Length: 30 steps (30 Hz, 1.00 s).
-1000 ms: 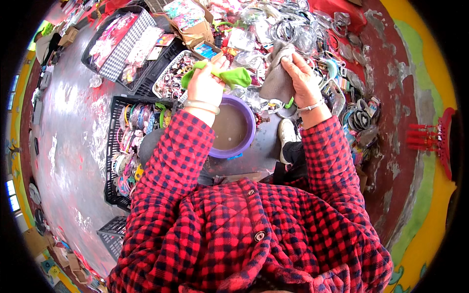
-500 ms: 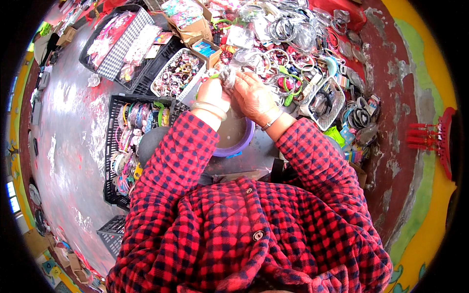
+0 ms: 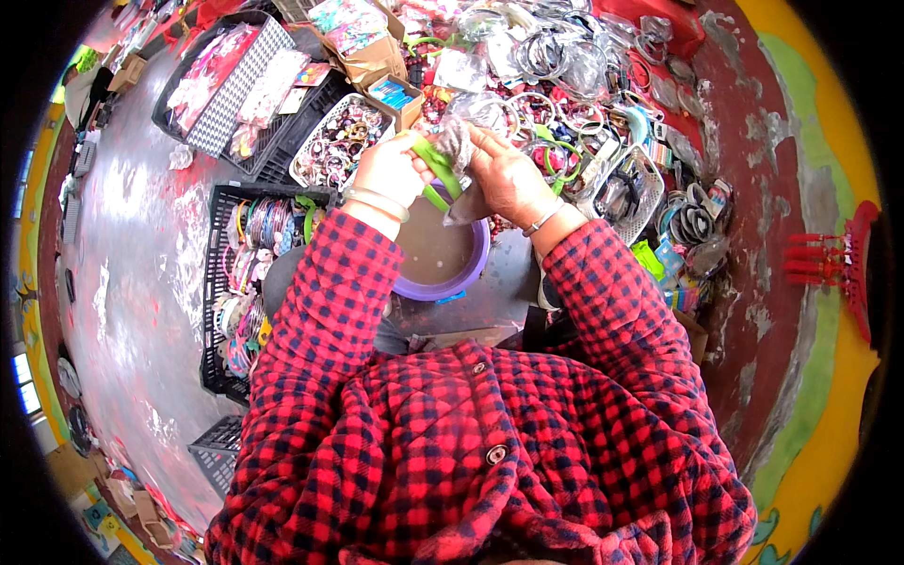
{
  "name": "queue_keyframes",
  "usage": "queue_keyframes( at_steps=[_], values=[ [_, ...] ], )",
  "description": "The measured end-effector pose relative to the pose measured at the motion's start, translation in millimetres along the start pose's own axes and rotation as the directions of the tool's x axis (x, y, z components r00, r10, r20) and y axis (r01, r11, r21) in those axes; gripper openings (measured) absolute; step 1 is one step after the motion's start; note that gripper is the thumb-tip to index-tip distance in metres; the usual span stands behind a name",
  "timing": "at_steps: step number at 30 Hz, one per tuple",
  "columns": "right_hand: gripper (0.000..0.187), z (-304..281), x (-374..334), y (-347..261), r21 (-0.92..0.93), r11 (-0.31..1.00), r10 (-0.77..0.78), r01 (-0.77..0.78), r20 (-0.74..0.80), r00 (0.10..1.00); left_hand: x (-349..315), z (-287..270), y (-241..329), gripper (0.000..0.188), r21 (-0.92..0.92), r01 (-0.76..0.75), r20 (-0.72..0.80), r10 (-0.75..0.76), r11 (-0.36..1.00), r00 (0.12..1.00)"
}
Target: The person sits on the floor and cleans various small accessories, including hair ties and clips, using a cloth. They pick up items from a pile, wipe them, and place them into a black crate.
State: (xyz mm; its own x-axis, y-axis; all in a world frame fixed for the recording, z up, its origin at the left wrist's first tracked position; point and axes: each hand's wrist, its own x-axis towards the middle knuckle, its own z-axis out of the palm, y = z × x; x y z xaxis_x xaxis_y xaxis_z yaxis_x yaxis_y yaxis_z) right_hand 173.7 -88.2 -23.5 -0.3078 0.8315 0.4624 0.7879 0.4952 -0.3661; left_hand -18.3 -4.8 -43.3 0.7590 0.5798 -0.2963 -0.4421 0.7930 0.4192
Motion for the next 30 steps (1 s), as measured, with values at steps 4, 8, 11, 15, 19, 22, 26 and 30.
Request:
queue_keyframes(
  at_steps=[4, 8, 11, 15, 19, 22, 26, 30],
  values=[
    [0.039, 4.3, -6.2, 21.4, -0.075, 0.993, 0.099, -0.097, 0.029, 0.995, -2.1, 27.3, -5.0, 0.021, 0.052, -0.193, -0.258, 0.200, 0.980, 0.945],
    [0.018, -28.8, 12.2, 14.1, 0.520, 0.569, 0.667, -0.638, 0.162, 0.727, -2.8, 21.9, -5.9, 0.017, 0.031, -0.243, -0.274, 0.242, 0.970, 0.931],
    [0.018, -33.2, 9.1, 37.9, 0.760, 0.580, 0.673, -0.293, -0.244, 0.698, 3.7, 15.2, -9.1, 0.016, 0.037, -0.283, -0.372, 0.276, 0.958, 0.886],
    [0.019, -43.9, 15.3, -6.0, 0.628, 0.760, 0.505, -0.168, -0.409, 0.760, 3.9, 21.5, -21.1, 0.017, 0.163, -0.325, -0.381, 0.363, 0.932, 0.850],
    [0.029, 0.3, 13.6, -17.9, -0.010, 0.998, 0.054, -0.059, -0.241, 0.969, 16.8, 23.9, -44.7, 0.014, 0.135, -0.275, -0.315, 0.305, 0.952, 0.899],
    [0.024, 12.5, 9.1, -26.0, 0.180, 0.958, 0.259, -0.225, -0.196, 0.946, 14.1, 35.9, -57.6, 0.012, 0.042, -0.324, -0.285, 0.322, 0.945, 0.903],
    [0.021, 5.7, 14.6, -21.5, 0.344, 0.786, 0.582, -0.513, -0.132, 0.803, 2.7, 36.4, -57.5, 0.023, 0.117, -0.228, -0.128, 0.243, 0.966, 0.962],
    [0.024, 14.3, 10.4, -4.7, 0.524, 0.636, 0.700, -0.566, -0.084, 0.709, 4.4, 35.5, -59.1, 0.027, 0.256, -0.262, -0.108, 0.297, 0.931, 0.949]
  ],
)
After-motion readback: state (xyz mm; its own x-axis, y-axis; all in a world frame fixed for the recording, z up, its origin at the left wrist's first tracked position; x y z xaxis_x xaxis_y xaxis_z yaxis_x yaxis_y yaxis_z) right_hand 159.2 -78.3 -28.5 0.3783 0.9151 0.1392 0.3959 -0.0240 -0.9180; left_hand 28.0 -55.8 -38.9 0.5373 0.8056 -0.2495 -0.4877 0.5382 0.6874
